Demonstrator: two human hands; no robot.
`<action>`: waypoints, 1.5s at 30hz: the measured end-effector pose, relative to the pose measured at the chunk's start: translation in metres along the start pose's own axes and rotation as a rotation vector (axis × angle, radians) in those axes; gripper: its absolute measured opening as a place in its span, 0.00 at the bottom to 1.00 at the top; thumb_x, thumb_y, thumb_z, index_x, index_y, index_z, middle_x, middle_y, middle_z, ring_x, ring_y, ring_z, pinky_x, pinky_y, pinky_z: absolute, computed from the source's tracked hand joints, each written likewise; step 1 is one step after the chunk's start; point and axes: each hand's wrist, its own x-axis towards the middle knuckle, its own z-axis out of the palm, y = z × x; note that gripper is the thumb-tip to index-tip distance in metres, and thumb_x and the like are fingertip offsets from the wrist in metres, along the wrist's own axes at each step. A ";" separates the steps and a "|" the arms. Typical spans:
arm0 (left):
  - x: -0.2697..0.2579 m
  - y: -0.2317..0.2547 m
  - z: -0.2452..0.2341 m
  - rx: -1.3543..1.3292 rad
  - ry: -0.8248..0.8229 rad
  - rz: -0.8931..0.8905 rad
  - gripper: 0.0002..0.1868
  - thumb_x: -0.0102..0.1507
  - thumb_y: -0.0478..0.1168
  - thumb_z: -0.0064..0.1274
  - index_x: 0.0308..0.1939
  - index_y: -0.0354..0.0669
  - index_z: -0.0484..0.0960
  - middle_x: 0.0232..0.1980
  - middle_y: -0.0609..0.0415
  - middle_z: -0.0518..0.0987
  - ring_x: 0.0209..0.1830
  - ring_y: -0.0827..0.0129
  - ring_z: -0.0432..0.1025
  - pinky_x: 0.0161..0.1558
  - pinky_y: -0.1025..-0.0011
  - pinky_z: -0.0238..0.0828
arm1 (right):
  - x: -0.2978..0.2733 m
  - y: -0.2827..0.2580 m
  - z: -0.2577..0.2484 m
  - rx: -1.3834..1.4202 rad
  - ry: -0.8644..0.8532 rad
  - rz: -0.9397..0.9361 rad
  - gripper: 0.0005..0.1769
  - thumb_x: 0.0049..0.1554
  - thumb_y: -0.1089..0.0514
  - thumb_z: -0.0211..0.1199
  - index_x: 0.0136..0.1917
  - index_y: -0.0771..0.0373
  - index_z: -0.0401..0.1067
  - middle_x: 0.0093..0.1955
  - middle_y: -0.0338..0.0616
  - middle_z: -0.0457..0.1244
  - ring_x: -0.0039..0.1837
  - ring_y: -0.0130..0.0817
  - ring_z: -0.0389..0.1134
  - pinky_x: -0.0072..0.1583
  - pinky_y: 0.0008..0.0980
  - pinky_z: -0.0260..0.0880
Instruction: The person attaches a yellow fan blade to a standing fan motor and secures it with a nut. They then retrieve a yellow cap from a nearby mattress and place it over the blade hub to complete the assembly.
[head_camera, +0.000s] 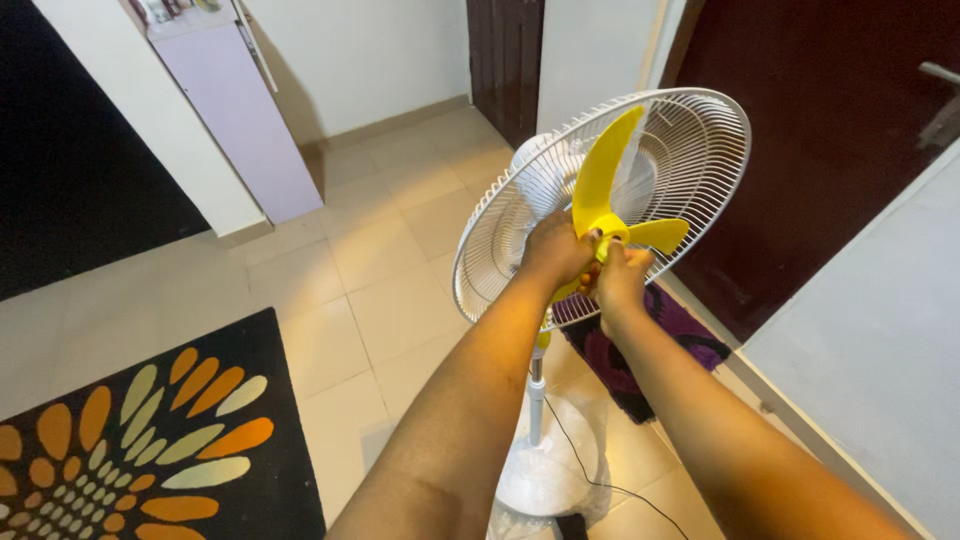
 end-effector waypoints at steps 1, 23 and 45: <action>0.000 -0.003 -0.001 -0.009 -0.029 -0.024 0.18 0.63 0.50 0.53 0.53 0.47 0.82 0.51 0.43 0.82 0.55 0.48 0.74 0.57 0.54 0.68 | 0.002 -0.002 0.000 0.007 -0.057 0.068 0.16 0.68 0.47 0.47 0.61 0.57 0.52 0.41 0.45 0.59 0.38 0.37 0.63 0.40 0.38 0.66; -0.068 -0.018 0.085 -0.279 0.175 -0.446 0.16 0.69 0.51 0.55 0.41 0.39 0.81 0.36 0.48 0.80 0.38 0.52 0.75 0.43 0.56 0.70 | -0.050 -0.096 -0.040 -1.420 0.065 -1.213 0.24 0.50 0.49 0.71 0.59 0.53 0.76 0.67 0.52 0.55 0.71 0.54 0.54 0.67 0.56 0.52; -0.082 0.070 0.080 -1.139 0.225 -0.806 0.22 0.68 0.55 0.46 0.49 0.38 0.73 0.39 0.44 0.82 0.29 0.65 0.77 0.32 0.67 0.74 | -0.085 -0.111 -0.043 -1.584 -0.083 -1.191 0.18 0.49 0.51 0.70 0.53 0.53 0.79 0.52 0.42 0.66 0.62 0.45 0.62 0.61 0.50 0.55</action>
